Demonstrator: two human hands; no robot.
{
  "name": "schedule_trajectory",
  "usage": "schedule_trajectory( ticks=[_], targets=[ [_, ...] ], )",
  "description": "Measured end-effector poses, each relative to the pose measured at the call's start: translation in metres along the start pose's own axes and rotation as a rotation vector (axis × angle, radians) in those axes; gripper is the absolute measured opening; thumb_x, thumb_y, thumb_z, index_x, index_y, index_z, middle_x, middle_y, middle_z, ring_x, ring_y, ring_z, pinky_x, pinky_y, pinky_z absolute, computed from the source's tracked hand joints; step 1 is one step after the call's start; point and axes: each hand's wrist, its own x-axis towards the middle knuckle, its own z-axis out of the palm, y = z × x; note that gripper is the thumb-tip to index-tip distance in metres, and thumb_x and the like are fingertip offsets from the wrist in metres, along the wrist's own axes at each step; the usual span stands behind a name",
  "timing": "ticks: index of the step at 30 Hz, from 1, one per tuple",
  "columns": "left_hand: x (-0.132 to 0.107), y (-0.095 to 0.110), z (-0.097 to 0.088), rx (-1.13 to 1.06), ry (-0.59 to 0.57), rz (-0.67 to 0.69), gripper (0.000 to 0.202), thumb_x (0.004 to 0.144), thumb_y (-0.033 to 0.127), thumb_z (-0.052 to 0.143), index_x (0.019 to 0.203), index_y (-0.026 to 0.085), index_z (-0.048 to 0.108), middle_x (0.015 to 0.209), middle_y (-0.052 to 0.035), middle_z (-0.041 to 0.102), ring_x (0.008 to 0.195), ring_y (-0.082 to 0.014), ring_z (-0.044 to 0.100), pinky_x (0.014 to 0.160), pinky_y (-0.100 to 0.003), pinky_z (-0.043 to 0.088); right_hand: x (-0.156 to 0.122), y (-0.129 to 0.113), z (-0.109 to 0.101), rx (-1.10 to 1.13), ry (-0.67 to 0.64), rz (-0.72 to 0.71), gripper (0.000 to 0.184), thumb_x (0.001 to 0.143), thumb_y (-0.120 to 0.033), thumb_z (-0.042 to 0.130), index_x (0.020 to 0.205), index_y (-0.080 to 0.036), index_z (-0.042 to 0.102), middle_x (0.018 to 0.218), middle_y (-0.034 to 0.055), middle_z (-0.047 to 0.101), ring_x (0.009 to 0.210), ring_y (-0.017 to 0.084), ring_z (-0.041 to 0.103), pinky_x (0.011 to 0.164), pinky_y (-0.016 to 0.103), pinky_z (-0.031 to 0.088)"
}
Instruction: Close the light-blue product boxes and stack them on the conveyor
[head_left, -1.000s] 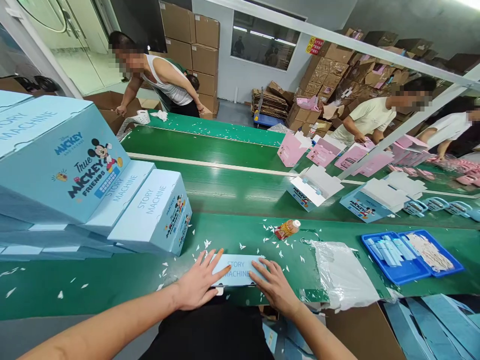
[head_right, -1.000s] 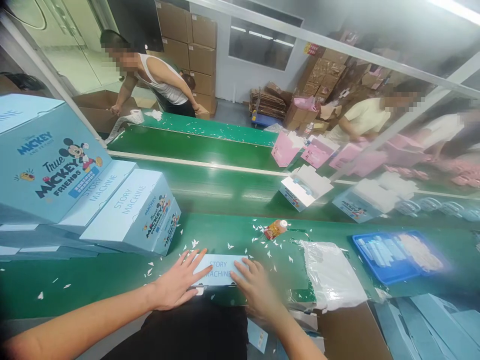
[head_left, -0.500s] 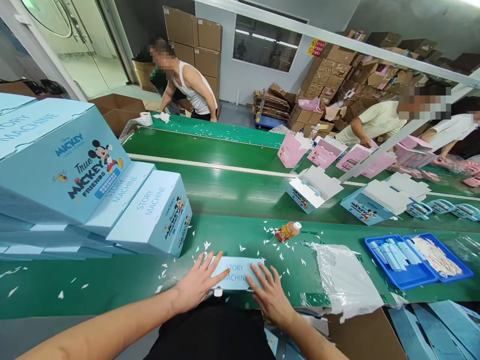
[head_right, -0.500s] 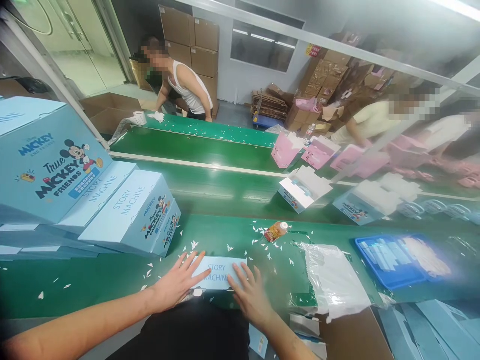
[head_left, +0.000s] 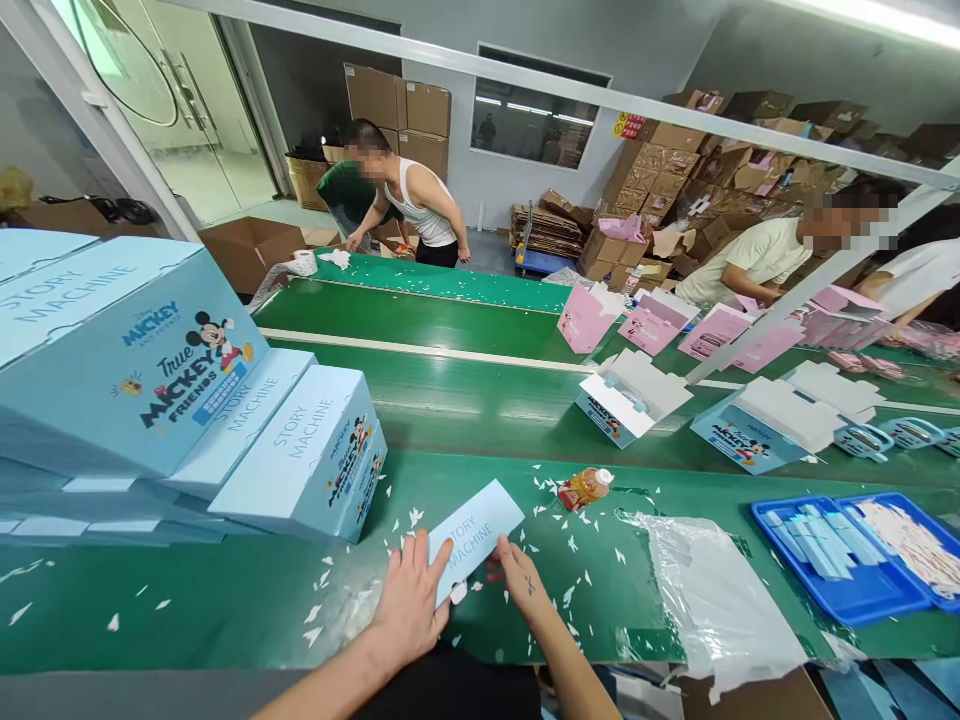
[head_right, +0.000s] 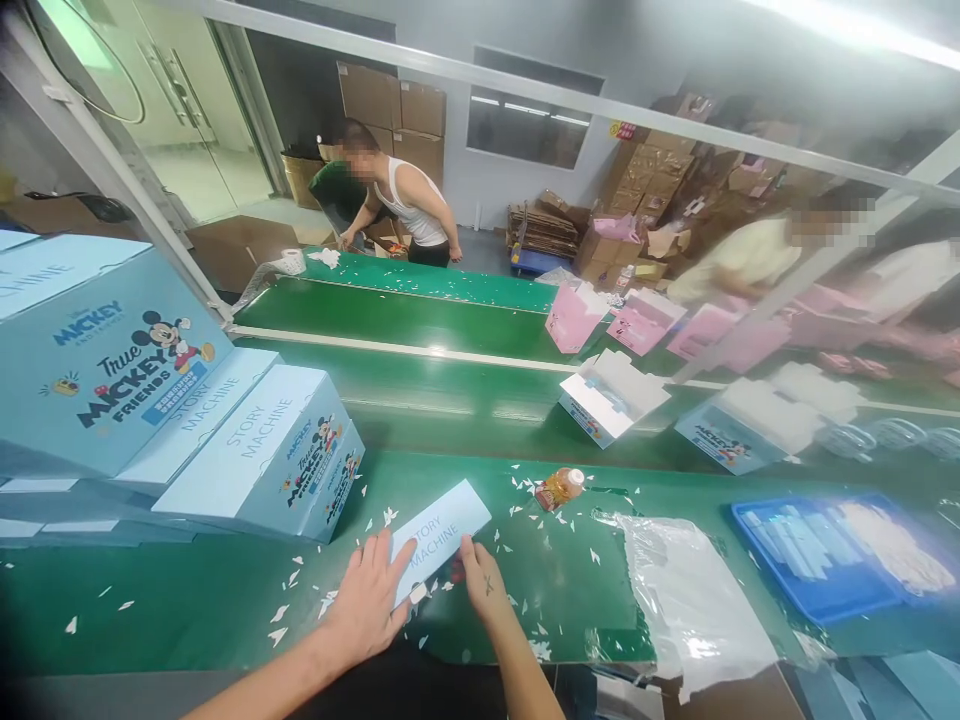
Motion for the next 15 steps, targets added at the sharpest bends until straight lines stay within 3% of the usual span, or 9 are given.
schedule_trajectory(
  ticks=[3, 6, 9, 12, 15],
  targets=[
    [0.001, -0.002, -0.005, -0.029, -0.049, 0.021, 0.065, 0.084, 0.044, 0.048, 0.144, 0.019, 0.038, 0.140, -0.0259, 0.041, 0.127, -0.0447, 0.037, 0.099, -0.055, 0.032, 0.006, -0.006, -0.001, 0.054, -0.102, 0.057, 0.074, 0.072, -0.087, 0.035, 0.067, -0.016, 0.057, 0.072, 0.0080, 0.064, 0.068, 0.020, 0.062, 0.068, 0.032, 0.046],
    [0.002, -0.002, -0.012, -0.007, -0.094, 0.045, 0.070, 0.081, 0.035, 0.050, 0.147, 0.019, 0.032, 0.144, -0.0260, 0.036, 0.129, -0.0464, 0.035, 0.100, -0.056, 0.030, 0.010, -0.009, -0.007, 0.116, -0.151, 0.117, 0.069, 0.069, -0.085, 0.045, 0.071, -0.017, 0.055, 0.073, 0.0034, 0.060, 0.072, 0.017, 0.060, 0.064, 0.027, 0.042],
    [0.004, 0.000, -0.020, 0.016, -0.112, 0.068, 0.083, 0.074, 0.023, 0.056, 0.150, 0.028, 0.021, 0.151, -0.0232, 0.028, 0.130, -0.0486, 0.034, 0.098, -0.058, 0.032, 0.013, -0.012, -0.014, 0.133, -0.166, 0.162, 0.067, 0.064, -0.083, 0.055, 0.071, -0.016, 0.053, 0.070, 0.0007, 0.056, 0.070, 0.015, 0.057, 0.063, 0.026, 0.039],
    [0.007, 0.002, -0.025, 0.005, -0.117, 0.124, 0.097, 0.066, 0.015, 0.059, 0.149, 0.038, 0.015, 0.158, -0.0179, 0.011, 0.137, -0.0513, 0.020, 0.096, -0.063, 0.031, 0.012, -0.015, -0.017, 0.130, -0.187, 0.186, 0.067, 0.064, -0.082, 0.057, 0.072, -0.015, 0.055, 0.071, 0.0010, 0.057, 0.071, 0.016, 0.057, 0.065, 0.027, 0.038],
    [0.011, 0.002, -0.023, 0.015, -0.103, 0.226, 0.103, 0.061, 0.012, 0.060, 0.148, 0.040, 0.013, 0.160, -0.0139, 0.000, 0.141, -0.0503, 0.002, 0.099, -0.071, 0.022, 0.009, -0.014, -0.017, 0.140, -0.184, 0.178, 0.067, 0.065, -0.082, 0.056, 0.073, -0.015, 0.056, 0.071, 0.0008, 0.056, 0.072, 0.015, 0.056, 0.067, 0.027, 0.038]
  ],
)
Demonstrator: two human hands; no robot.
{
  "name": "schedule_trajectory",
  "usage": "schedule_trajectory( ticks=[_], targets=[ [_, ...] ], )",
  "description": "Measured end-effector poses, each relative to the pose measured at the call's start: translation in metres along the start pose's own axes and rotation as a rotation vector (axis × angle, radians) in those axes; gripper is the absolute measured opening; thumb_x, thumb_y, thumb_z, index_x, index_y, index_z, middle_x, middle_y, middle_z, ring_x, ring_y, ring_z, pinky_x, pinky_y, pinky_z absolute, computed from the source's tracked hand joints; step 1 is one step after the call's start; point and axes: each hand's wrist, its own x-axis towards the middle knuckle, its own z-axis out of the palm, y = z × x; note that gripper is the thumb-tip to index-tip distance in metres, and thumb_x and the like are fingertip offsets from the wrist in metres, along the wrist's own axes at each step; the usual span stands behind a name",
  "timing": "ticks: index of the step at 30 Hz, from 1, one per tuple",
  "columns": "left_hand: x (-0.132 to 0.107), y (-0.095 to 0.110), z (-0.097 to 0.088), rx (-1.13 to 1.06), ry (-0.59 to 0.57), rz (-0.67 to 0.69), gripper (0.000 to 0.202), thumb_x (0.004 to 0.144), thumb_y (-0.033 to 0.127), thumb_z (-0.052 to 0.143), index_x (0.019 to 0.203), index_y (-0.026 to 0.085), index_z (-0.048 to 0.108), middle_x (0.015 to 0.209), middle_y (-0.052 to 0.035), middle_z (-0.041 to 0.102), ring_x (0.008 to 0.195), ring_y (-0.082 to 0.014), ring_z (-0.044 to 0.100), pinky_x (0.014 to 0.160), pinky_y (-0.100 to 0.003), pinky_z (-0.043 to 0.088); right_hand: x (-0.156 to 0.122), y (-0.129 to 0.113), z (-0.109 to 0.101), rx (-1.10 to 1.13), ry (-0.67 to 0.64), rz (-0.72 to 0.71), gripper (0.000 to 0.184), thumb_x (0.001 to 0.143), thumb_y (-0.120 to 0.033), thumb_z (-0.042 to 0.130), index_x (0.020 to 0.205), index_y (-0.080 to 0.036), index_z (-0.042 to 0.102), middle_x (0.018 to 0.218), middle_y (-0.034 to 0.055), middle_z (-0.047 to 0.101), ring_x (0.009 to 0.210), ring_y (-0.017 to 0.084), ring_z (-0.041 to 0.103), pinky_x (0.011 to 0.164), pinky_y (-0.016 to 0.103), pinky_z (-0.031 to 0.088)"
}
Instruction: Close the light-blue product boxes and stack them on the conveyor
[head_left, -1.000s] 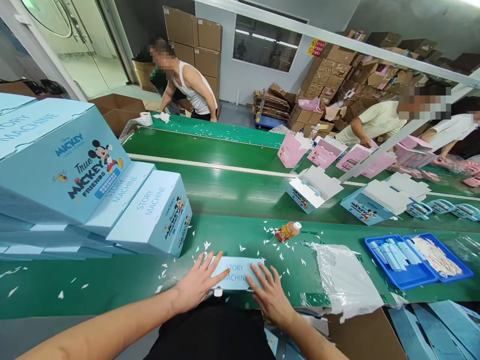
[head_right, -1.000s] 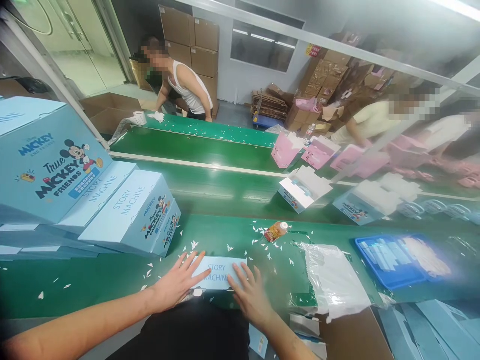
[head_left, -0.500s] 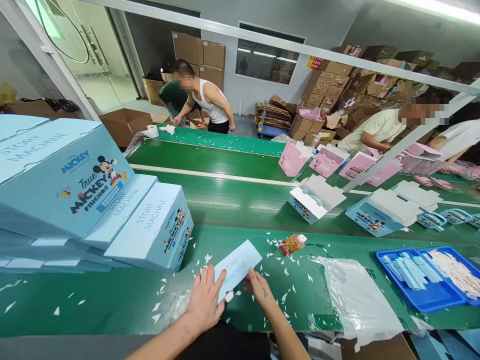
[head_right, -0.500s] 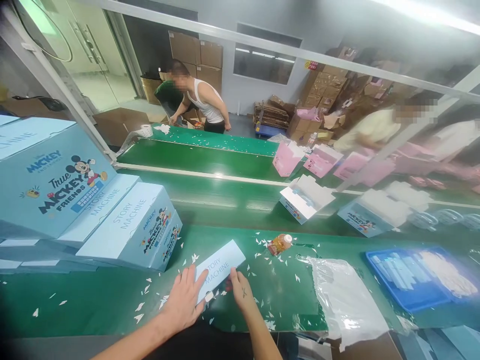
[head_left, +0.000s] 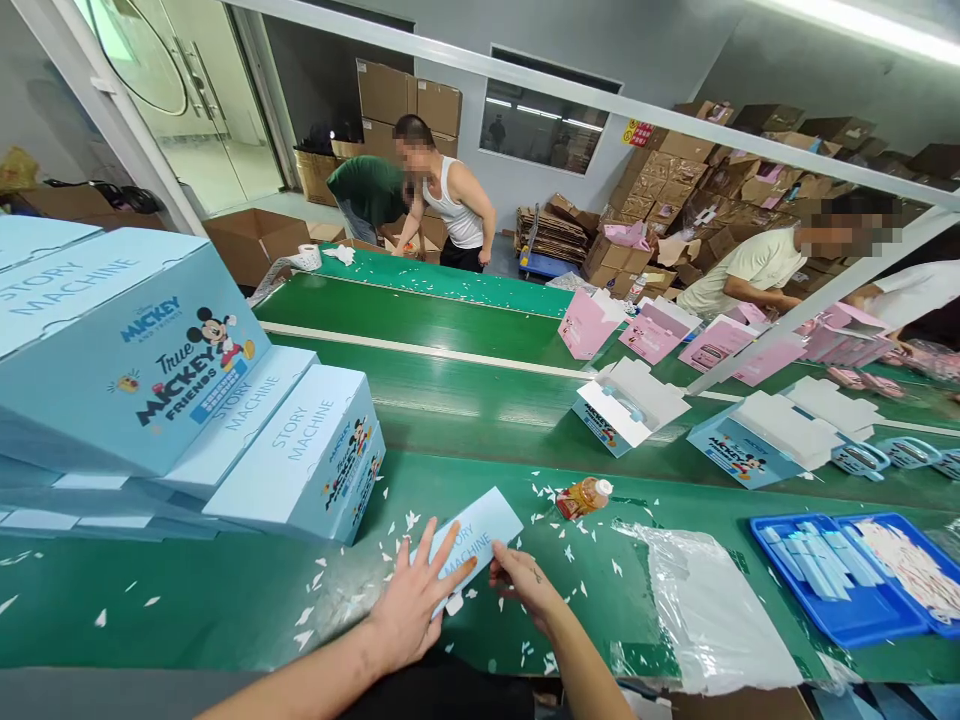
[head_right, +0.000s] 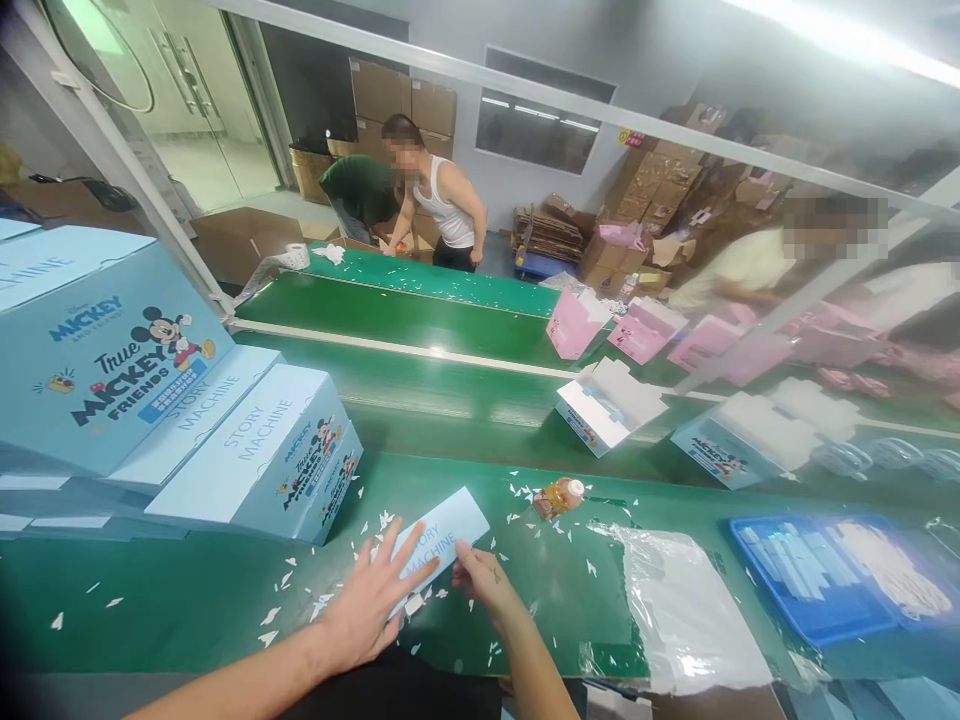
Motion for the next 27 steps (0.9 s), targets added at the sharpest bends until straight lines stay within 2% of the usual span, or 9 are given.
schedule_trajectory(
  ticks=[2, 5, 11, 16, 20, 22, 24, 27],
  targets=[
    [0.002, -0.001, 0.004, 0.004, 0.000, 0.042, 0.105, 0.060, 0.010, 0.060, 0.149, 0.040, 0.012, 0.160, -0.0139, -0.003, 0.142, -0.0498, 0.001, 0.099, -0.072, 0.021, -0.001, 0.002, 0.001, 0.014, 0.007, -0.003, 0.067, 0.065, -0.082, 0.055, 0.071, -0.016, 0.053, 0.069, 0.0001, 0.054, 0.071, 0.015, 0.055, 0.068, 0.027, 0.038],
    [0.003, -0.004, 0.007, -0.031, -0.007, 0.059, 0.104, 0.061, 0.010, 0.058, 0.149, 0.038, 0.011, 0.160, -0.0151, -0.004, 0.141, -0.0498, 0.008, 0.096, -0.070, 0.027, -0.002, 0.004, 0.001, 0.043, -0.021, -0.007, 0.065, 0.067, -0.081, 0.053, 0.071, -0.017, 0.050, 0.073, 0.0002, 0.054, 0.075, 0.015, 0.054, 0.071, 0.028, 0.040],
    [0.002, -0.009, 0.001, -0.089, -0.041, 0.056, 0.101, 0.063, 0.010, 0.056, 0.149, 0.037, 0.012, 0.160, -0.0153, -0.001, 0.140, -0.0495, 0.012, 0.097, -0.068, 0.028, -0.006, 0.001, -0.002, 0.012, -0.110, -0.085, 0.062, 0.071, -0.079, 0.051, 0.069, -0.017, 0.050, 0.076, 0.0010, 0.054, 0.076, 0.013, 0.051, 0.071, 0.025, 0.042],
    [0.001, -0.010, 0.003, -0.100, -0.040, 0.073, 0.103, 0.061, 0.010, 0.056, 0.150, 0.036, 0.011, 0.160, -0.0150, -0.002, 0.140, -0.0508, 0.009, 0.097, -0.070, 0.026, 0.009, -0.006, 0.002, -0.159, -0.020, -0.088, 0.063, 0.069, -0.080, 0.048, 0.057, -0.017, 0.049, 0.059, 0.0010, 0.050, 0.059, 0.013, 0.047, 0.064, 0.028, 0.040],
    [0.000, -0.013, 0.006, -0.111, -0.015, 0.077, 0.102, 0.062, 0.009, 0.056, 0.150, 0.036, 0.011, 0.160, -0.0141, -0.004, 0.140, -0.0504, 0.011, 0.098, -0.069, 0.027, 0.012, -0.010, 0.004, -0.272, 0.072, -0.165, 0.062, 0.071, -0.078, 0.048, 0.054, -0.018, 0.050, 0.056, 0.0015, 0.049, 0.062, 0.015, 0.048, 0.070, 0.030, 0.042],
    [-0.001, -0.013, 0.008, -0.127, 0.004, 0.065, 0.102, 0.062, 0.009, 0.055, 0.149, 0.038, 0.011, 0.161, -0.0117, -0.004, 0.140, -0.0489, 0.012, 0.099, -0.068, 0.027, 0.004, -0.005, 0.008, -0.285, 0.090, -0.207, 0.063, 0.070, -0.081, 0.046, 0.062, -0.018, 0.053, 0.063, 0.0023, 0.053, 0.067, 0.016, 0.051, 0.071, 0.029, 0.042],
    [-0.003, -0.011, 0.011, -0.149, 0.027, 0.031, 0.100, 0.064, 0.010, 0.053, 0.150, 0.038, 0.009, 0.161, -0.0095, -0.004, 0.142, -0.0460, 0.011, 0.101, -0.066, 0.027, -0.007, 0.007, 0.017, -0.268, 0.075, -0.202, 0.069, 0.070, -0.085, 0.037, 0.070, -0.019, 0.054, 0.067, 0.0029, 0.056, 0.066, 0.017, 0.054, 0.066, 0.029, 0.043],
    [-0.002, -0.007, 0.016, -0.175, 0.037, -0.091, 0.094, 0.071, 0.013, 0.050, 0.151, 0.031, 0.006, 0.161, -0.0084, -0.001, 0.144, -0.0413, 0.008, 0.107, -0.063, 0.024, -0.023, 0.030, 0.040, -0.220, -0.036, -0.161, 0.075, 0.069, -0.090, 0.031, 0.072, -0.018, 0.053, 0.065, 0.0032, 0.058, 0.061, 0.016, 0.056, 0.058, 0.028, 0.043]
  ],
)
